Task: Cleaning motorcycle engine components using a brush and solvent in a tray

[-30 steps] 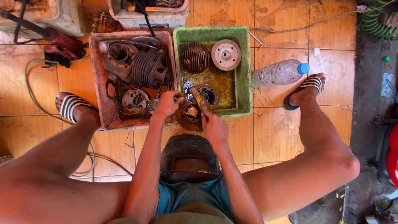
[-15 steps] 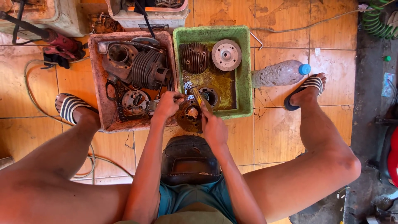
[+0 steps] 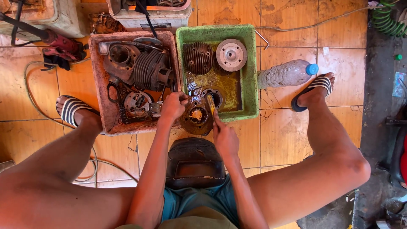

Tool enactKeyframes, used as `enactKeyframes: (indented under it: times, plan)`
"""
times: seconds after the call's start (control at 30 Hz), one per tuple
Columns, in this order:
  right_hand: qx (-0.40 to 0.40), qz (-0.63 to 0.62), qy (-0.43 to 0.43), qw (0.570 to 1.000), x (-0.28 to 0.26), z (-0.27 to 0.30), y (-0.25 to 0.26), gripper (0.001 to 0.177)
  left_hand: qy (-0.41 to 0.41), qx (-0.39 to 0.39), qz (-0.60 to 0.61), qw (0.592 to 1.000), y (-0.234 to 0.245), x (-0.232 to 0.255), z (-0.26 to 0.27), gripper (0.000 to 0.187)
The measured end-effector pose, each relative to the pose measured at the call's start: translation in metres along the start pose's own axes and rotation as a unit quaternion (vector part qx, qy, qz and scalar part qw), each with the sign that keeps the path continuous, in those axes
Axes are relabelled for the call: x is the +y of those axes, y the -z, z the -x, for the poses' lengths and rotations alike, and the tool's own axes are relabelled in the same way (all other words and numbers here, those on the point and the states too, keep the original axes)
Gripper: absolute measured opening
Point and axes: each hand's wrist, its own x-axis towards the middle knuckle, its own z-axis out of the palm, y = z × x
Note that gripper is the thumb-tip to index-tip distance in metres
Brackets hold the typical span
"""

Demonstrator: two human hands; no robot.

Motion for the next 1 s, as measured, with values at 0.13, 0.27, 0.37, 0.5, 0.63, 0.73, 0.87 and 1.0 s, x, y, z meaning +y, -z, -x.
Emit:
enactKeyframes:
  times: [0.13,0.27,0.37,0.5,0.63,0.73,0.87,1.0]
  plan:
    - [-0.021,0.015,-0.025,0.999,0.029,0.015,-0.008,0.044,0.016,0.001,-0.021,1.000,-0.011,-0.006,-0.006,0.018]
    - [0.000,0.000,-0.003,1.000,0.014,-0.003,-0.005,0.043,0.014,-0.008,-0.036,0.999,-0.011,-0.004,-0.010,0.018]
    - [0.019,-0.009,0.025,0.999,0.011,-0.019,-0.007,0.042,0.025,-0.010,-0.048,0.999,-0.005,0.009,-0.003,0.019]
    - [-0.009,-0.047,-0.001,0.999,0.013,0.003,-0.002,0.042,0.033,-0.006,-0.048,0.998,-0.005,0.010,-0.001,0.021]
    - [-0.025,0.026,-0.027,0.999,0.055,0.007,-0.024,0.037,0.036,-0.007,-0.048,0.998,-0.005,0.011,-0.001,0.023]
    - [-0.016,-0.031,-0.003,0.999,0.030,0.001,-0.008,0.040,0.037,-0.009,-0.089,0.995,-0.008,0.014,-0.005,0.020]
    - [-0.014,-0.058,0.048,0.997,0.024,-0.015,-0.005,0.041,0.032,0.000,-0.076,0.997,-0.008,0.014,0.001,0.017]
    - [-0.040,-0.038,0.057,0.997,0.059,-0.012,-0.020,0.040,0.033,0.001,-0.069,0.997,-0.010,0.002,-0.006,0.015]
